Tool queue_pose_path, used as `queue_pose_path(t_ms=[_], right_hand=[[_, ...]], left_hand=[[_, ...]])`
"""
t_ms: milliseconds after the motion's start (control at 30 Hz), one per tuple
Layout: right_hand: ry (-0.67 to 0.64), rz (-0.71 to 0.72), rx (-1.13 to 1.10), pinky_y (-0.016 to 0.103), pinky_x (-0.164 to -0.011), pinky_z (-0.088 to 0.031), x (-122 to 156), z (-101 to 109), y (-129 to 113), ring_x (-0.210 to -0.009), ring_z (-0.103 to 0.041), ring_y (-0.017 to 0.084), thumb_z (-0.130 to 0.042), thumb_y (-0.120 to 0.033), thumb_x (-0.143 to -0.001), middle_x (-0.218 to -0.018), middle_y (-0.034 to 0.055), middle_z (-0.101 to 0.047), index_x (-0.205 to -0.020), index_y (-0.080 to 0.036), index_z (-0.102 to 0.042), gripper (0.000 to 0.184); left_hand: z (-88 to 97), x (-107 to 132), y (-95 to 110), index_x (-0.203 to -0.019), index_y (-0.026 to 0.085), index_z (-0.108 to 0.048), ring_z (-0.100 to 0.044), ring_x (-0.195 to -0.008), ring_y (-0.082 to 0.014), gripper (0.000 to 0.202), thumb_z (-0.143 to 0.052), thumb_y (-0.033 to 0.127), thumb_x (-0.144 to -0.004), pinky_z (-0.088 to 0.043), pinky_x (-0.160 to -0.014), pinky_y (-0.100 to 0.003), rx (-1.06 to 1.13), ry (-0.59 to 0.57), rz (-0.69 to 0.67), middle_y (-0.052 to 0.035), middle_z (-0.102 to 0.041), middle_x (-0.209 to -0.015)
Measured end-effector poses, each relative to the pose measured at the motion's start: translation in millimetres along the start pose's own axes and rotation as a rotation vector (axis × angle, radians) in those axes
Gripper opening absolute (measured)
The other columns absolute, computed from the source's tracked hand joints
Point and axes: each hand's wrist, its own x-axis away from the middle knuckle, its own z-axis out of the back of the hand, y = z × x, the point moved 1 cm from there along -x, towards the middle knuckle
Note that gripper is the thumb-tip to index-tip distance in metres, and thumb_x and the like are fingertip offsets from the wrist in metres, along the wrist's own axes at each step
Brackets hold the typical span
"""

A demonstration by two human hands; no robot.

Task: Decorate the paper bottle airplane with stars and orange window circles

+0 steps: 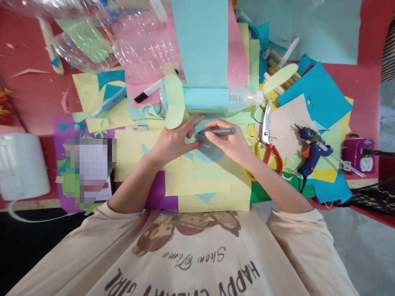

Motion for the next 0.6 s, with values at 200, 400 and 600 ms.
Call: queue_pose_path(t_ms=[200, 400, 600], right_hand=[[0.029, 0.053, 0.054, 0.027, -0.067, -0.049, -2.4, -6.2, 5.9, -0.076, -0.062, 0.015, -0.065, -0.039, -0.084, -0.083, 0.0007, -0.07, -0.085, -0.022, -0.068, 0.017], [0.028, 0.058, 0.048, 0.027, -0.067, -0.049, -1.4, -6.7, 5.6, -0.078, -0.063, 0.016, -0.064, -0.041, -0.084, -0.084, 0.0007, -0.07, -0.087, -0.023, -0.068, 0.019], [0.014, 0.043, 0.039, 0.027, -0.069, -0.05, -1.8, -8.8, 4.2, -0.079, -0.064, 0.016, -0.065, -0.039, -0.084, -0.086, 0.0008, -0.071, -0.088, -0.022, -0.068, 0.018]], left_hand=[[-2.8, -0.3, -2.6, -0.145, 0.024, -0.039, -0.055, -0.07, -0.0139, 0.067, -0.062, 0.03, -0.083, -0.045, -0.072, -0.025, 0.019, 0.014, 0.001, 0.0009, -0.061, -0.085], [-4.1, -0.3, -4.1, -0.146, 0.024, -0.039, -0.053, -0.069, -0.0141, 0.067, -0.062, 0.031, -0.083, -0.044, -0.07, -0.025, 0.022, 0.021, -0.005, -0.001, -0.061, -0.086], [-2.5, 0.2, -3.4, -0.146, 0.025, -0.038, -0.053, -0.07, -0.0133, 0.067, -0.061, 0.03, -0.083, -0.044, -0.071, -0.024, 0.028, 0.016, -0.007, 0.0002, -0.062, -0.086]])
